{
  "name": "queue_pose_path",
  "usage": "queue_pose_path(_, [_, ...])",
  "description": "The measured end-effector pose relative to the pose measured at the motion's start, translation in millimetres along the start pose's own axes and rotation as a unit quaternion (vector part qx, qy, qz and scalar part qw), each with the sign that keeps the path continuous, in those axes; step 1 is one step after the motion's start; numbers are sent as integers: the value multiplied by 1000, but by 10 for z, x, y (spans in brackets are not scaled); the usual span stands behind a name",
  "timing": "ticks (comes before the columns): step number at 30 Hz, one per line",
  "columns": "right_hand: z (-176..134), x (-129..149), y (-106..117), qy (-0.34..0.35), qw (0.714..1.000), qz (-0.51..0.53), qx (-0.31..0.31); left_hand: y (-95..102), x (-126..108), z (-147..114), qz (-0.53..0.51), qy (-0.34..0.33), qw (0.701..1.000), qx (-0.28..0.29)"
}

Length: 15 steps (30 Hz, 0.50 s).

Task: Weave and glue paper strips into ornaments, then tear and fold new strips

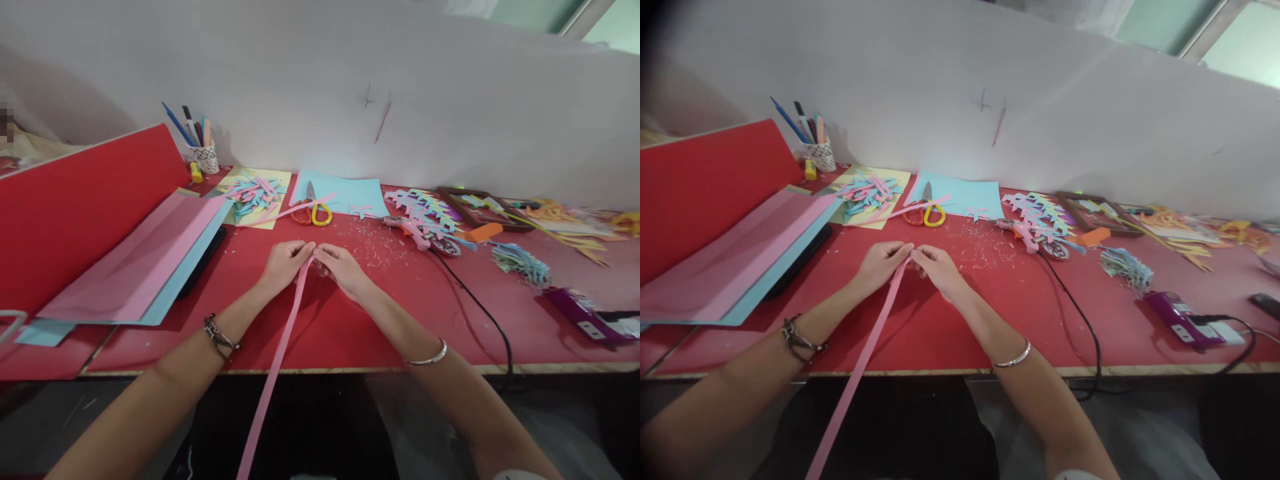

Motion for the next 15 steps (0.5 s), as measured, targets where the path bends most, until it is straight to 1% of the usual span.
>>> queue_pose_path(3, [-7, -4, -23, -3, 1000, 5, 3, 21, -4, 0, -12, 3, 1000, -11])
queue_pose_path(5, [-7, -10, -33, -10, 1000, 9, -2, 29, -5, 1, -21, 6, 1000, -6])
queue_pose_path(8, [-1, -9, -27, -6, 999, 21, -30, 18, -9, 0, -39, 12, 999, 35])
queue_pose_path(11, [0, 9, -10, 3, 997, 39, -61, -2, -5, -5, -34, 0, 997, 69])
queue_pose_path(13, [-6, 23, -9, 2, 997, 46, -64, -8, 6, -8, -10, -16, 998, 64])
queue_pose_path(15, [-15, 34, -22, -1, 998, 42, -53, -10, 16, -9, 9, -27, 998, 54])
Point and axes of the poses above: each hand's wrist, its own z-axis towards the middle knuckle, its own y-axis out of the back of the hand, x = y × z, the point moved 1 cm from there along z, towards the middle knuckle, and after that the axes turned 6 degrees about -z, right-handed, at the moved point
